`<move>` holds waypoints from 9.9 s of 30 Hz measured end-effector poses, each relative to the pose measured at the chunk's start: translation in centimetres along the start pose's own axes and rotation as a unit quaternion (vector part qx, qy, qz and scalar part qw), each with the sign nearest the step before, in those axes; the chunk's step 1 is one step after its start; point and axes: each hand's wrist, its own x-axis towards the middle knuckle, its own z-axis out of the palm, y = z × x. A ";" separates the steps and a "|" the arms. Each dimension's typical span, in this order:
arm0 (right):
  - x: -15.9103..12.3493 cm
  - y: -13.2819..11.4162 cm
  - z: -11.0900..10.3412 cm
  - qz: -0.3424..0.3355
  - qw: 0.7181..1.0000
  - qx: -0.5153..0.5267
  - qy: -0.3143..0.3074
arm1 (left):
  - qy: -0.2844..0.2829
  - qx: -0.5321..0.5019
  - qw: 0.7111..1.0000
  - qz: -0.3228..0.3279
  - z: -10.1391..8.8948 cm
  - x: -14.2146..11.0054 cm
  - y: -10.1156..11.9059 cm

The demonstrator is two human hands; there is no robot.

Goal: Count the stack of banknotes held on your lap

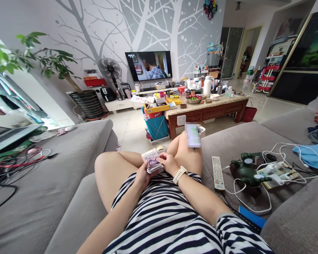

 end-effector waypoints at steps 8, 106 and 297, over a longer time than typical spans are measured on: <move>0.0 0.0 -0.1 -0.001 1.000 -0.020 0.019 | -0.008 0.010 1.000 0.008 0.0 -0.4 0.1; -0.2 0.3 -0.3 -0.003 1.000 -0.016 -0.001 | -0.005 -0.035 0.999 0.012 0.2 0.0 -0.1; 0.6 1.7 -0.6 0.017 0.999 0.038 0.000 | 0.011 -0.031 0.999 -0.004 0.4 -0.4 0.3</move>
